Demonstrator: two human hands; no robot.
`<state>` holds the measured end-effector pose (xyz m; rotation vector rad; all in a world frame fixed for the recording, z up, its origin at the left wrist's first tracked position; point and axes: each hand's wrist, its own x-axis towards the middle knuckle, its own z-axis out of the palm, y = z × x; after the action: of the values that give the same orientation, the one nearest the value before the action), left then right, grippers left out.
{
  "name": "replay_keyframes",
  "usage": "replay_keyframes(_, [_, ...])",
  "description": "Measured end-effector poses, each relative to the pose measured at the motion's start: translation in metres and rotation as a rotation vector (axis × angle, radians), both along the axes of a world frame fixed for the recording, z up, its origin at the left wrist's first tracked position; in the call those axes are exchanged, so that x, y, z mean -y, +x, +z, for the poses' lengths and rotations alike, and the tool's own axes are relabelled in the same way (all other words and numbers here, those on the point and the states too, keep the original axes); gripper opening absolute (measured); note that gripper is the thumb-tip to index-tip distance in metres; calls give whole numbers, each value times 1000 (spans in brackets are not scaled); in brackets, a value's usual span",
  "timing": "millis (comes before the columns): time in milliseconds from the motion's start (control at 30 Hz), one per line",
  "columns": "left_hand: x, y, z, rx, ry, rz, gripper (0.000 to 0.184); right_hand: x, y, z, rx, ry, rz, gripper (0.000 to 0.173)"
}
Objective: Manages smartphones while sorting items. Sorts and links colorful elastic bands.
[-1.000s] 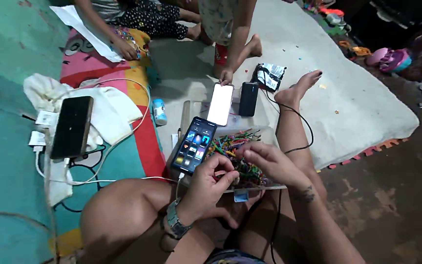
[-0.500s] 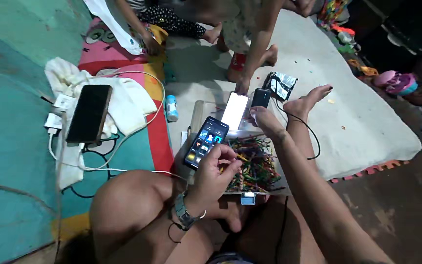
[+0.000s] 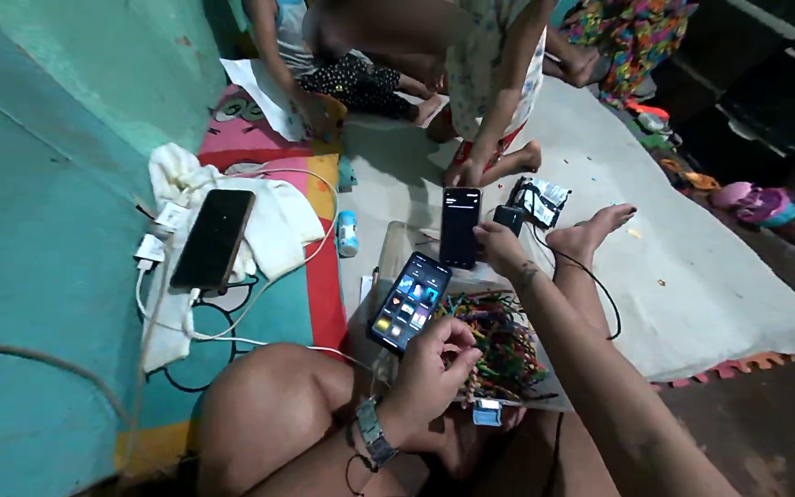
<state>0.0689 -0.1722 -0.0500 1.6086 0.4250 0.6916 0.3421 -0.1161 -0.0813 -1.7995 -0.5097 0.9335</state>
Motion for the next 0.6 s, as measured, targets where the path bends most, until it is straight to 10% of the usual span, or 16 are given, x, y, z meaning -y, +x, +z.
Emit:
replay_keyframes(367, [9,6,0,3,-92,-35,13,136,52,25,-823,969,-282,55])
replay_keyframes(500, [15,8,2,-56,-197,-46,11,152,49,-6,-773,1089,-329,40])
replay_keyframes(600, [14,10,1,-65,-256,-18,15,157,46,-22,-546,1047,-235,69])
